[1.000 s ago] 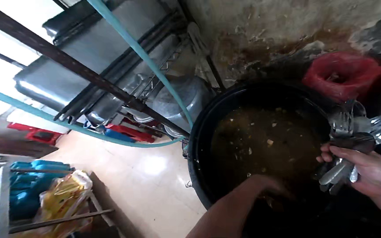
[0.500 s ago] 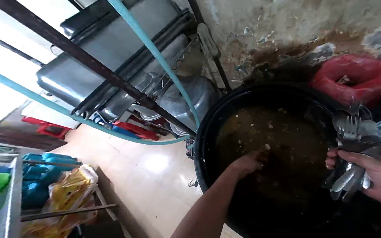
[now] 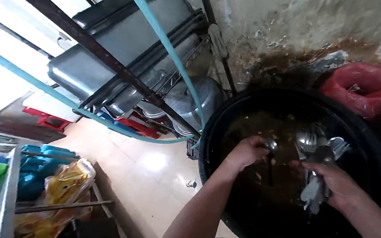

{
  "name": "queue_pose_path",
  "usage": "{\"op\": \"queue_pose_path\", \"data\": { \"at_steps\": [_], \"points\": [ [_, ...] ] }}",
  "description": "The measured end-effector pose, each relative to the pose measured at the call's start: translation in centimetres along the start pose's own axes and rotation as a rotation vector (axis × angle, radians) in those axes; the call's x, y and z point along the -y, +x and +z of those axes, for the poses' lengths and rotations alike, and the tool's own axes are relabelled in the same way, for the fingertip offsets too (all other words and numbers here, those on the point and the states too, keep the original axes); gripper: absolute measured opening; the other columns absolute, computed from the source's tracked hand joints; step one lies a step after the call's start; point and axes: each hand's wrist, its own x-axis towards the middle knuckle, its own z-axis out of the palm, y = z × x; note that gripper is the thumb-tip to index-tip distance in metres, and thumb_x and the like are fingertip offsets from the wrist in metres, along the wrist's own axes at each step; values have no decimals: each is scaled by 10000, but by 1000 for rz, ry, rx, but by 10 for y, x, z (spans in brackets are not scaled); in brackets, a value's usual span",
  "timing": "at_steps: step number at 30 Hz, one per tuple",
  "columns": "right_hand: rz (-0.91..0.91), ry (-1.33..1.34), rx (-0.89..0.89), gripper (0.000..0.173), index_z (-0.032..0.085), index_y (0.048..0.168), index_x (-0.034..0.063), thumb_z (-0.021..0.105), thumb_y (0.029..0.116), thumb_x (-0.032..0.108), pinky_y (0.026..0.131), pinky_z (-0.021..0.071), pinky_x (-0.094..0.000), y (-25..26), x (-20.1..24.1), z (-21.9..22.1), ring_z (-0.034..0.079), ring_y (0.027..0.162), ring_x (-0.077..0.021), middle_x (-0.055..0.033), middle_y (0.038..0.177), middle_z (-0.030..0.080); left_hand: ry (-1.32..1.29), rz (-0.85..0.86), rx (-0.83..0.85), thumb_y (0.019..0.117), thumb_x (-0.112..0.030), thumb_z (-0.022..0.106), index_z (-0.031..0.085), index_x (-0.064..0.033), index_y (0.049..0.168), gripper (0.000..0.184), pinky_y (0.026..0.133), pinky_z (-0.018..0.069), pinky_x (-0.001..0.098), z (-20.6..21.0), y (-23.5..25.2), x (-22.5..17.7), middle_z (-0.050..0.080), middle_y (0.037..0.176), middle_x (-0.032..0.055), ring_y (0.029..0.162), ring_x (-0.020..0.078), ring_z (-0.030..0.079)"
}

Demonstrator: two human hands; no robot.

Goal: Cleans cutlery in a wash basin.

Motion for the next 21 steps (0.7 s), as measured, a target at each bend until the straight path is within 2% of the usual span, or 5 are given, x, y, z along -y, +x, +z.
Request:
{"op": "queue_pose_path", "data": {
  "at_steps": [4, 8, 12, 16, 21],
  "points": [
    [-9, -69, 10, 278, 584, 1202, -16, 623, 927, -20, 659, 609, -339, 8, -8, 21, 707, 765, -209, -145, 943, 718, -317, 1, 7, 981, -16, 641, 568, -1, 1246, 275, 722, 574, 295, 11, 2, -12, 659, 990, 96, 774, 145, 657],
    [29, -93, 26, 313, 542, 1262, -7, 607, 957, 8, 684, 633, -381, 4, -6, 17, 734, 822, -246, -156, 985, 718, -266, -37, 38, 1012, -101, 634, 556, -18, 1325, 333, 694, 549, 282, 5, 16, -11, 667, 1003, 93, 761, 128, 641],
    [12, 17, 136, 271, 533, 1262, -7, 495, 994, 12, 670, 633, -372, 6, -3, 2, 740, 831, -261, -173, 1117, 721, -82, 9, 129, 1020, -197, 644, 574, -12, 1334, 371, 873, 525, 370, -11, 48, -17, 638, 1180, 140, 975, 179, 613],
    [-74, 19, 176, 129, 619, 1044, 34, 524, 959, 57, 617, 593, -287, 6, 4, -9, 649, 651, -140, -75, 877, 692, 124, 123, 265, 1053, -289, 591, 590, 5, 1350, 418, 1032, 468, 483, -8, 66, -41, 617, 1316, 204, 1184, 270, 591],
    [-183, 21, 243, 119, 657, 749, 146, 615, 860, 136, 578, 554, -261, -1, 14, -41, 579, 539, -88, 21, 614, 593, 801, 6, -57, 1050, -392, 569, 637, -34, 1343, 468, 1089, 439, 603, -34, 126, 10, 600, 1389, 223, 1302, 391, 566]
  ]
}}
